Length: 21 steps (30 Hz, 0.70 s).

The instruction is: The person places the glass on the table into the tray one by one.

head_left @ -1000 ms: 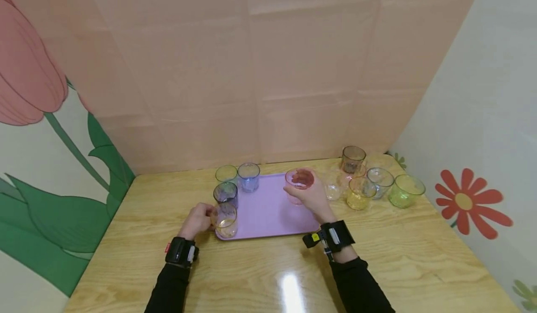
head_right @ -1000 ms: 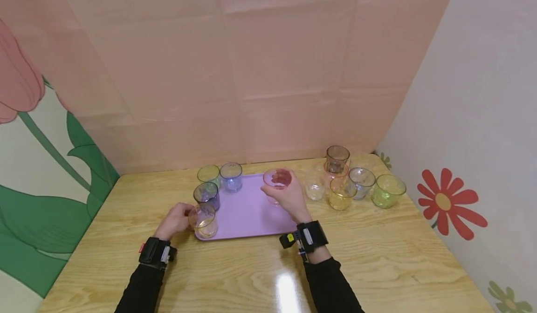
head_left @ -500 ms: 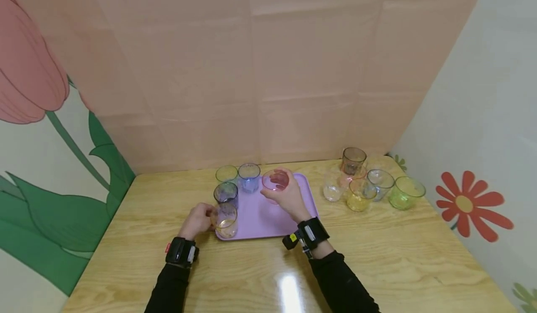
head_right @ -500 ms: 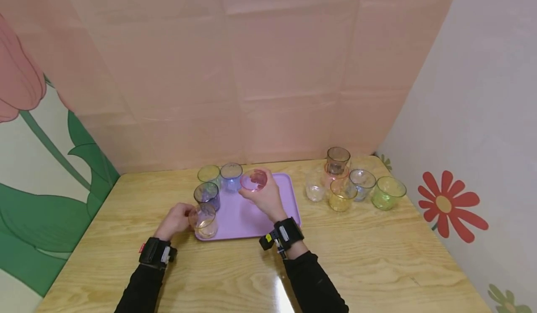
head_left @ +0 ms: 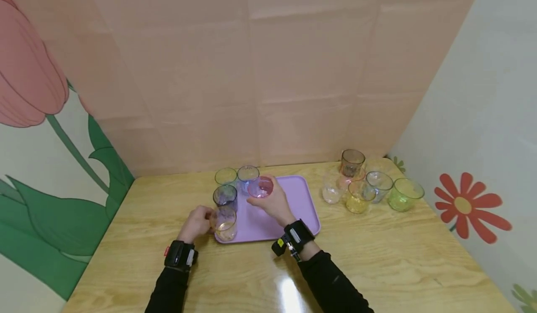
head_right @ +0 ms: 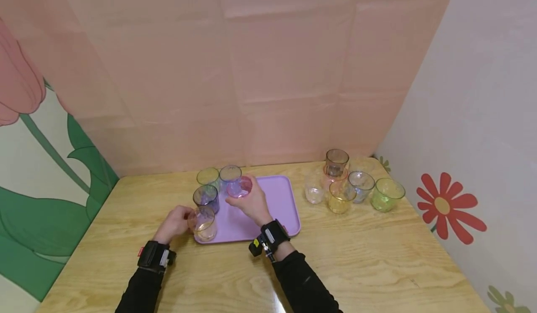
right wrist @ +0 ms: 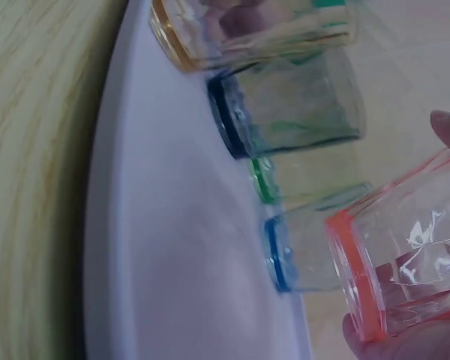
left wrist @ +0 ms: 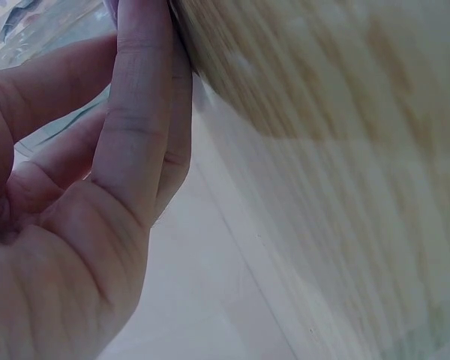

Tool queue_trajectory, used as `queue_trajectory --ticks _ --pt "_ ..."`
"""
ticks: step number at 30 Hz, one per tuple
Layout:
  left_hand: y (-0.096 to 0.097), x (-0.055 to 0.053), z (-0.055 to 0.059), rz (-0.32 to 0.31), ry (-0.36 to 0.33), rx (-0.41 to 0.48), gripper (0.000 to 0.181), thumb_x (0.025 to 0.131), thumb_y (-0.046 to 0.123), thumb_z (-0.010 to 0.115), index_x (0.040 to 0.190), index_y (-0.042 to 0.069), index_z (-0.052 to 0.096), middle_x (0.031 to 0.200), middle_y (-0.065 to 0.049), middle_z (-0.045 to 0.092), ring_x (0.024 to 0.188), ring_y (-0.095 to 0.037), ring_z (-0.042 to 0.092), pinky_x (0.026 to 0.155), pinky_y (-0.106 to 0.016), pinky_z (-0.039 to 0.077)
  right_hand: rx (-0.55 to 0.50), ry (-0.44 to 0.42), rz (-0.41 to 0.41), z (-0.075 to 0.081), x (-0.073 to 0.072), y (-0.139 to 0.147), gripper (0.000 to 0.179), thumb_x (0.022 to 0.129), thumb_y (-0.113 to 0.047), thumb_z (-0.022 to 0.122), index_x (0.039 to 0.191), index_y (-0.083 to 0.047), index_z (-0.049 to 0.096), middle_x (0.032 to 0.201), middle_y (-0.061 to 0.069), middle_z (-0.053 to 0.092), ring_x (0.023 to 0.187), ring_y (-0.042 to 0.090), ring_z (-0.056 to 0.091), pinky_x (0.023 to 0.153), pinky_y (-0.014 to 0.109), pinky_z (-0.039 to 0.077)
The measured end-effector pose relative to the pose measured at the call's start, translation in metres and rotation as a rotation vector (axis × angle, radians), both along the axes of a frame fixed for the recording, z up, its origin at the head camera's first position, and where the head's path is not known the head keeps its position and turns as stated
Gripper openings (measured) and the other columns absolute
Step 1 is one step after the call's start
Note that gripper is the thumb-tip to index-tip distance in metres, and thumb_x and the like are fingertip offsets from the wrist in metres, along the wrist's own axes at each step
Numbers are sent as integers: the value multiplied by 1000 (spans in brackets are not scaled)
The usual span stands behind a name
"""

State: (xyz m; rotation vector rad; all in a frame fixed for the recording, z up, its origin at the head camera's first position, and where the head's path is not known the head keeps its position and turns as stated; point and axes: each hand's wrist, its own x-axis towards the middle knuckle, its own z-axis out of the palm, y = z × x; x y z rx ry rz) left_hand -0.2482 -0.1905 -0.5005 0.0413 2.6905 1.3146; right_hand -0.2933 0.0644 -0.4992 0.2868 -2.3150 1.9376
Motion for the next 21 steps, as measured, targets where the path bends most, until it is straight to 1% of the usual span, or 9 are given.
queue_trajectory --ticks 3,7,9,13,16,21 --pt "1 1 1 -3 6 4 27 76 -22 53 90 -5 68 80 -8 60 72 -20 60 61 -32 57 -16 -36 20 -4 -1 -7 81 70 -10 91 138 -1 48 128 19 62 120 34 59 99 45 52" --pt "2 3 3 -5 3 8 27 75 -22 53 90 -5 68 81 -8 60 73 -21 59 61 -31 57 -12 -72 16 -7 -2 -14 81 71 -11 90 139 -1 46 128 18 62 121 32 58 100 42 51" --pt "2 3 3 -9 6 2 27 75 -22 53 90 -5 68 81 -8 60 73 -21 59 61 -31 57 8 -67 11 -7 -2 -17 80 70 -11 91 138 -3 49 127 17 62 120 32 59 101 44 50" --pt "0 3 2 5 -13 6 28 76 -22 52 91 -5 68 83 -9 59 75 -22 59 62 -32 58 56 -46 7 -6 1 -21 81 68 -13 92 138 -6 51 128 17 63 119 34 59 104 49 47" --pt "0 3 3 16 -18 6 27 77 -21 53 91 -4 68 84 -9 59 76 -22 59 62 -32 58 55 -64 3 -4 2 -23 81 69 -14 91 139 -6 50 130 18 62 121 34 58 105 49 47" --pt "3 3 3 4 -3 7 23 77 -20 55 87 -4 67 81 -8 59 72 -21 59 61 -32 58 54 -102 -24 -5 2 -26 83 69 -14 90 139 0 48 132 20 60 123 35 57 106 47 46"
